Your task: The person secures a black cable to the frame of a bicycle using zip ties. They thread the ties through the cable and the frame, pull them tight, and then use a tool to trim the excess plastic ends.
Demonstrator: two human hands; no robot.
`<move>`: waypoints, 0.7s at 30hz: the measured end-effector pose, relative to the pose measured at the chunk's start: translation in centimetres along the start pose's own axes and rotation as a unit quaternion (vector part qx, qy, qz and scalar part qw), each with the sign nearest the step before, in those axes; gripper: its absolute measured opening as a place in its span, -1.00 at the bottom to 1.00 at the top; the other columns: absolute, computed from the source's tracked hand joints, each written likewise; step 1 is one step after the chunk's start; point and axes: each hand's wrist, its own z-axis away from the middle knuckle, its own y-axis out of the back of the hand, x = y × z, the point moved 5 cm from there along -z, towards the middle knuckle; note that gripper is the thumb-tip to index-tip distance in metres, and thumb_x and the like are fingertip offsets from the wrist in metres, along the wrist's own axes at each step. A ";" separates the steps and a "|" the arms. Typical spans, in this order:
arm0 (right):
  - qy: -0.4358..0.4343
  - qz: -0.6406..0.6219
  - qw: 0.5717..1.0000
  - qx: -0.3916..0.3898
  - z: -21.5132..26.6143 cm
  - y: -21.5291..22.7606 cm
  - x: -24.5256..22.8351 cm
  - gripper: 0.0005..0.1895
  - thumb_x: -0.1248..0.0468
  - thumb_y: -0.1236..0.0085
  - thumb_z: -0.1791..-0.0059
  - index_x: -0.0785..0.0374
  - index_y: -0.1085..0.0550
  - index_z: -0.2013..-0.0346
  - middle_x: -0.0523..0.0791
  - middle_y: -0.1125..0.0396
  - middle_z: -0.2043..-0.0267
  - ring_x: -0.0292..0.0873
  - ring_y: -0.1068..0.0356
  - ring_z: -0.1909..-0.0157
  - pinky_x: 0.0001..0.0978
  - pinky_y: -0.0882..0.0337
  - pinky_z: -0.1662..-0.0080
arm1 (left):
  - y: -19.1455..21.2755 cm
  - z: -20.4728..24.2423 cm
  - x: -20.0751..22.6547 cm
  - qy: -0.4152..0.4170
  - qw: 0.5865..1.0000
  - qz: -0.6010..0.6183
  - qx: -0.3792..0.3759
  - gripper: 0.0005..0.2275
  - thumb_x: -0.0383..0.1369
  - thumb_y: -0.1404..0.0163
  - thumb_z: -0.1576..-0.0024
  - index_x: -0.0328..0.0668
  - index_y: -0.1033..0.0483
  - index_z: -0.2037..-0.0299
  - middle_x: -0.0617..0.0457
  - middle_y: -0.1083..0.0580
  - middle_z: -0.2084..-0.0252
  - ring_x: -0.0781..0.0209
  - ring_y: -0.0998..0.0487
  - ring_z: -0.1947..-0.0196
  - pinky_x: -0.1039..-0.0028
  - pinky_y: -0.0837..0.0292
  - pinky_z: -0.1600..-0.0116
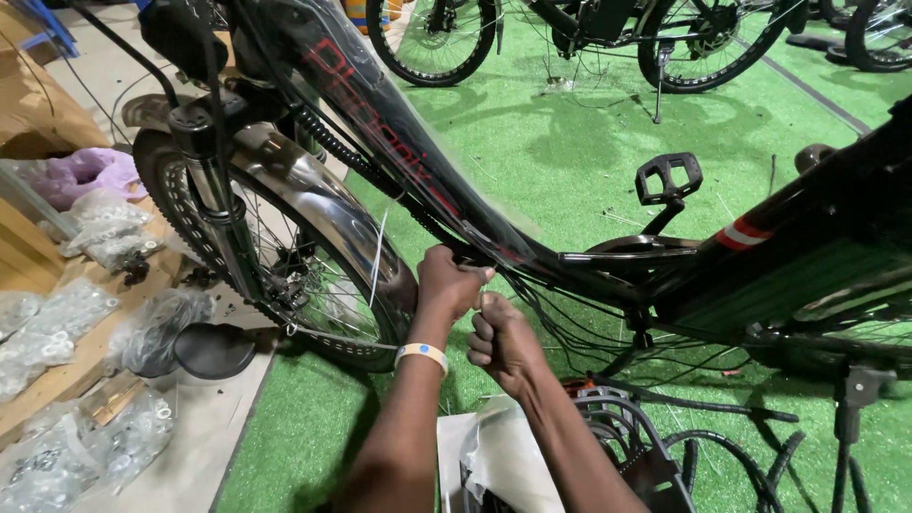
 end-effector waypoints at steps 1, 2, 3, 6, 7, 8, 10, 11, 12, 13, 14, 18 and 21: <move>-0.002 0.001 1.000 0.000 -0.5 -0.2 0.3 -0.91 0.33 0.27 -0.06 0.06 -0.23 0.25 -0.31 0.23 0.69 -0.41 0.24 0.70 -0.66 0.10 0.64 | -0.1 0.3 0.1 0.002 1.000 0.001 0.001 -0.86 -0.33 -0.08 0.12 -0.08 -0.63 0.38 0.09 -0.45 0.72 0.09 -0.60 0.49 0.35 -0.49 0.23; 0.004 0.014 1.000 0.006 -1.0 -0.3 0.4 -0.91 0.32 0.26 -0.06 0.07 -0.25 0.25 -0.30 0.20 0.69 -0.41 0.22 0.70 -0.65 0.08 0.64 | -0.1 0.6 0.4 -0.005 1.000 0.017 0.009 -0.82 -0.33 -0.09 0.12 -0.16 -0.61 0.33 -0.02 -0.50 0.60 -0.04 -0.60 0.37 0.26 -0.48 0.20; 0.010 0.028 0.999 0.012 -1.5 -0.5 0.6 -0.92 0.32 0.25 -0.06 0.07 -0.26 0.25 -0.29 0.18 0.69 -0.40 0.20 0.70 -0.64 0.06 0.63 | -0.1 0.9 0.7 -0.012 0.999 0.033 0.018 -0.77 -0.33 -0.11 0.12 -0.24 -0.59 0.28 -0.12 -0.55 0.47 -0.16 -0.60 0.26 0.18 -0.47 0.17; 0.036 0.065 0.997 0.030 -2.5 0.0 0.7 -0.91 0.30 0.23 -0.06 0.09 -0.30 0.26 -0.27 0.10 0.68 -0.38 0.14 0.70 -0.60 0.00 0.63 | -0.3 1.8 0.4 -0.047 0.993 0.099 0.045 -0.74 -0.39 -0.17 0.14 -0.29 -0.58 0.23 -0.13 -0.57 0.38 -0.08 -0.60 0.19 0.23 -0.47 0.09; 0.037 0.065 0.997 0.031 -3.0 -0.1 0.9 -0.91 0.30 0.23 -0.06 0.09 -0.30 0.26 -0.27 0.10 0.68 -0.38 0.14 0.70 -0.60 0.00 0.63 | -0.1 2.1 0.7 -0.047 0.993 0.099 0.044 -0.74 -0.39 -0.17 0.14 -0.29 -0.58 0.23 -0.13 -0.57 0.38 -0.08 -0.60 0.19 0.23 -0.47 0.09; 0.049 0.085 0.994 0.042 -3.4 0.0 1.0 -0.91 0.28 0.21 -0.07 0.10 -0.32 0.26 -0.26 0.06 0.68 -0.38 0.11 0.70 -0.59 -0.03 0.62 | 0.1 2.4 1.1 -0.067 0.993 0.087 0.050 -0.75 -0.42 -0.17 0.12 -0.34 -0.57 0.23 -0.18 -0.56 0.35 -0.16 -0.58 0.16 0.15 -0.46 0.06; 0.059 0.105 0.991 0.053 -4.4 -0.1 1.2 -0.90 0.27 0.20 -0.07 0.11 -0.34 0.26 -0.25 0.02 0.68 -0.37 0.08 0.69 -0.57 -0.06 0.62 | 0.0 1.9 0.7 -0.086 0.992 0.076 0.056 -0.75 -0.45 -0.17 0.11 -0.39 -0.55 0.24 -0.23 -0.55 0.33 -0.24 -0.56 0.13 0.08 -0.45 0.04; 0.070 0.124 0.988 0.063 -4.9 -0.1 1.2 -0.88 0.26 0.19 -0.07 0.12 -0.36 0.27 -0.24 -0.01 0.68 -0.36 0.05 0.69 -0.55 -0.09 0.62 | -0.4 1.0 -0.1 -0.087 0.992 0.067 0.060 -0.75 -0.45 -0.17 0.10 -0.40 -0.55 0.23 -0.25 -0.55 0.29 -0.25 -0.54 0.10 0.08 -0.44 0.02; 0.082 0.141 0.984 0.073 -5.4 -0.3 1.2 -0.87 0.25 0.17 -0.07 0.14 -0.37 0.27 -0.23 -0.05 0.67 -0.35 0.02 0.69 -0.54 -0.12 0.61 | -0.8 0.2 -0.8 -0.089 0.993 0.056 0.062 -0.75 -0.45 -0.16 0.09 -0.42 -0.54 0.21 -0.27 -0.55 0.26 -0.26 -0.52 0.07 0.09 -0.44 -0.01; 0.082 0.140 0.984 0.074 -5.4 0.1 1.6 -0.87 0.25 0.17 -0.07 0.14 -0.37 0.27 -0.23 -0.05 0.67 -0.35 0.02 0.69 -0.54 -0.12 0.61 | -0.5 0.6 -0.7 -0.089 0.993 0.055 0.061 -0.75 -0.45 -0.16 0.09 -0.42 -0.54 0.21 -0.27 -0.55 0.26 -0.26 -0.52 0.07 0.09 -0.44 -0.01; 0.096 0.157 0.979 0.085 -5.4 0.5 1.7 -0.86 0.24 0.16 -0.07 0.15 -0.39 0.27 -0.22 -0.09 0.67 -0.34 -0.01 0.69 -0.52 -0.15 0.61 | -0.3 0.8 -0.4 -0.085 0.994 0.038 0.060 -0.74 -0.42 -0.16 0.08 -0.41 -0.54 0.22 -0.27 -0.54 0.25 -0.26 -0.51 0.05 0.07 -0.43 -0.02; 0.132 0.206 0.962 0.117 -4.9 2.5 2.2 -0.81 0.21 0.12 -0.08 0.18 -0.45 0.28 -0.18 -0.21 0.67 -0.31 -0.10 0.68 -0.47 -0.24 0.60 | -0.2 1.7 0.4 -0.109 0.993 0.038 0.027 -0.71 -0.40 -0.16 0.04 -0.35 -0.51 0.13 -0.23 -0.55 0.24 -0.19 -0.55 0.11 0.09 -0.46 0.03; 0.087 0.140 0.982 0.094 -3.7 3.0 2.3 -0.80 0.15 0.12 -0.09 0.18 -0.41 0.22 -0.19 0.06 0.78 -0.29 0.04 0.81 -0.53 -0.07 0.74 | 0.1 3.3 1.4 -0.066 0.988 0.137 -0.029 -0.65 -0.26 -0.07 -0.06 -0.27 -0.44 -0.01 -0.12 -0.56 0.13 0.01 -0.60 0.10 0.17 -0.45 -0.04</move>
